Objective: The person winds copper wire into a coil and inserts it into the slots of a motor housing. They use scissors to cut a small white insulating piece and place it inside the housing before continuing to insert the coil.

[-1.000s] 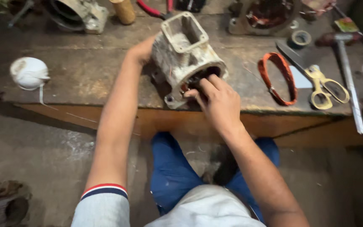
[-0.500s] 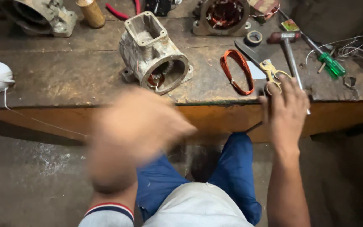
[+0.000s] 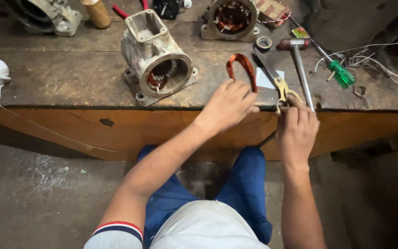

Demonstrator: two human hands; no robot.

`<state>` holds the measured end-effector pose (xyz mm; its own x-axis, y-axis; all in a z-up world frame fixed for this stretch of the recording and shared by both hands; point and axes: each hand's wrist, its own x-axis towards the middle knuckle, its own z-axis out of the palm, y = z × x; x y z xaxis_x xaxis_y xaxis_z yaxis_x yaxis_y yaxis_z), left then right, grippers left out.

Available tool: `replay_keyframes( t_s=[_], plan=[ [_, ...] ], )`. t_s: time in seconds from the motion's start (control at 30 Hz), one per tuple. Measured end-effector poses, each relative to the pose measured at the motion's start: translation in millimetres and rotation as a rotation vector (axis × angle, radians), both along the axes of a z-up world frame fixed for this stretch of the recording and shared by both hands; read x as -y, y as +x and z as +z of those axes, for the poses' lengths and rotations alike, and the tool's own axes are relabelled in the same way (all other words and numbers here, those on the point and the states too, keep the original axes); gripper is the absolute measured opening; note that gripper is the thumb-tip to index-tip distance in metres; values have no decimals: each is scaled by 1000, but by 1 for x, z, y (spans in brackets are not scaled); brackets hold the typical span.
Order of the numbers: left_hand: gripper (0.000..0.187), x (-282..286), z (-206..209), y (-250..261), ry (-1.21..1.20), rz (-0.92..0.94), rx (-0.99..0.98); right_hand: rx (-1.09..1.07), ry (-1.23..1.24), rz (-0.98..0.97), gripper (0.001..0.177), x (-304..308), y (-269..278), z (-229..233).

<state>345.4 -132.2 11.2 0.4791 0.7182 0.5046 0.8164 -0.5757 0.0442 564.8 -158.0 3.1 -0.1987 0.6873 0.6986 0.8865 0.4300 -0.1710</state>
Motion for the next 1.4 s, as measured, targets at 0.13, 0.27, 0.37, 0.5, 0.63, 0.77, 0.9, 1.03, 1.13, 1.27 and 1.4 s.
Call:
replay_keyframes(
  t_s=[0.13, 0.27, 0.37, 0.5, 0.63, 0.77, 0.9, 1.03, 1.13, 1.27, 1.4],
  plan=[
    [53, -19, 4, 13, 246, 40, -94, -299, -8, 143, 15, 27, 2, -4],
    [73, -31, -1, 29, 302, 70, -100, -1027, -310, 282, 25, 43, 7, -21],
    [51, -23, -5, 34, 261, 38, -194, -1631, -910, 570, 24, 53, 21, -40],
    [24, -5, 0, 33, 223, -147, 6, -1574, -1091, 665, 30, 89, 23, -76],
    [22, 7, 15, 23, -41, -142, 813, -1047, -890, 485, 34, 126, 10, -99],
    [17, 10, 28, 11, -626, -186, 1367, -1021, -1064, 623, 36, 123, 2, -96],
    [17, 11, 29, 7, -559, -134, 1380, -888, -1003, 588, 41, 109, -4, -82],
    [18, 9, 31, -2, -546, -170, 1474, -821, -955, 635, 43, 101, -2, -70],
    [19, 10, 37, -7, -443, -76, 1453, -832, -1017, 626, 43, 104, -4, -66],
    [21, 21, 36, -6, -562, -59, 1387, -895, -1084, 600, 41, 107, -7, -66],
    [21, 30, 28, 3, -625, -60, 1313, -959, -1068, 638, 38, 100, -11, -65]
  ],
)
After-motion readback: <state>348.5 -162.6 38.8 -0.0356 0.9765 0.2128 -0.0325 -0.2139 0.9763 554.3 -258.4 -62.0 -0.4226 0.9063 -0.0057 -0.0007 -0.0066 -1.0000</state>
